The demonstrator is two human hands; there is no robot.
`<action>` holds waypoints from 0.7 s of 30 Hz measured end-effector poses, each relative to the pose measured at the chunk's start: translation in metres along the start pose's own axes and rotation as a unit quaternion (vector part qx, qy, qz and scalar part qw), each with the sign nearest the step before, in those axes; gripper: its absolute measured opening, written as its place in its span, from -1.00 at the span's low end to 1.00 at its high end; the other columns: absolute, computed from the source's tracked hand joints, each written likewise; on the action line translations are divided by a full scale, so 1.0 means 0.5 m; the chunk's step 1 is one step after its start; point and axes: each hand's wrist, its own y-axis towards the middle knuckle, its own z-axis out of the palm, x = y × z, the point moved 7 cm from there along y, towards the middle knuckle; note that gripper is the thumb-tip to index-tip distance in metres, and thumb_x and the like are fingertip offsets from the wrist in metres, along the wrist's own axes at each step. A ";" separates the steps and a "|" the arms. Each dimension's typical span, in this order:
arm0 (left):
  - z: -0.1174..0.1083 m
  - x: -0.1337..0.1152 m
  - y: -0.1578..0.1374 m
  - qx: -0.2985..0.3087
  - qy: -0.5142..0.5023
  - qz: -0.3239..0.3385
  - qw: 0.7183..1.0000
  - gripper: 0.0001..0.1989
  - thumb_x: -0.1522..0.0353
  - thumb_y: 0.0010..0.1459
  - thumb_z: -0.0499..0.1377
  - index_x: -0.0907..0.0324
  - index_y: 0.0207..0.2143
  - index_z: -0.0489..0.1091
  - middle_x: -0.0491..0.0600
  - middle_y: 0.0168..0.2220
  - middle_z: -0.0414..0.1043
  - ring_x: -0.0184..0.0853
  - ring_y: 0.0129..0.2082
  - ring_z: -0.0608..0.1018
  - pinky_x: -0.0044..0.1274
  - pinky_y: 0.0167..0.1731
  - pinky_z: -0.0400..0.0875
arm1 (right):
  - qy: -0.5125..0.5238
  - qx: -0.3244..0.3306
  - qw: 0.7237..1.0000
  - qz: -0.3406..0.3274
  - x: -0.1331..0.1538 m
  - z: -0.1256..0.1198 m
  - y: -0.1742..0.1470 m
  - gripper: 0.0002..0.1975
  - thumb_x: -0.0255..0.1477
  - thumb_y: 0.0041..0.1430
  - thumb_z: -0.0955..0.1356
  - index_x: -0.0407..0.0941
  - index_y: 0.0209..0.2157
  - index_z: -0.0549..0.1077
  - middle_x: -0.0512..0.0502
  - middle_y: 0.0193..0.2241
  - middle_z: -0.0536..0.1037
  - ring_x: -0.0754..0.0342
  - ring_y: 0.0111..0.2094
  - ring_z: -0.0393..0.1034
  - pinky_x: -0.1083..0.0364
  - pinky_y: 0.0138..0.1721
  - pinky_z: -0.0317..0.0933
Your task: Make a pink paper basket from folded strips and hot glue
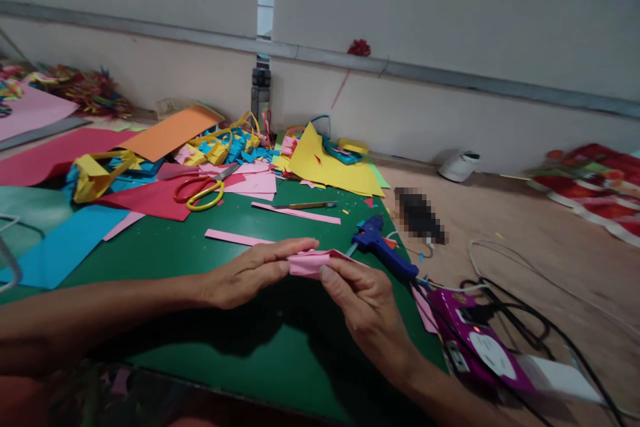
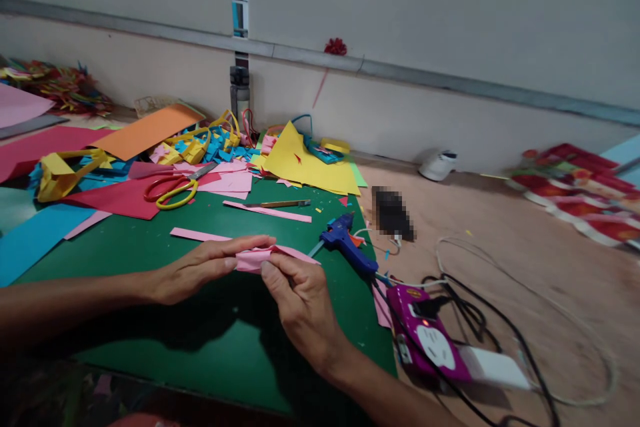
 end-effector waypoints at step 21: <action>0.015 -0.005 -0.004 -0.047 -0.004 -0.010 0.999 -0.55 0.25 0.28 -0.09 0.14 0.18 0.16 -0.05 0.17 0.23 -0.20 0.15 0.29 -0.41 0.16 0.10 | 0.017 0.065 0.997 0.039 -0.008 0.037 0.006 -0.86 -0.48 0.02 0.32 -0.12 -0.40 0.54 0.04 -0.51 0.52 0.10 -0.44 0.38 0.15 -0.38 0.25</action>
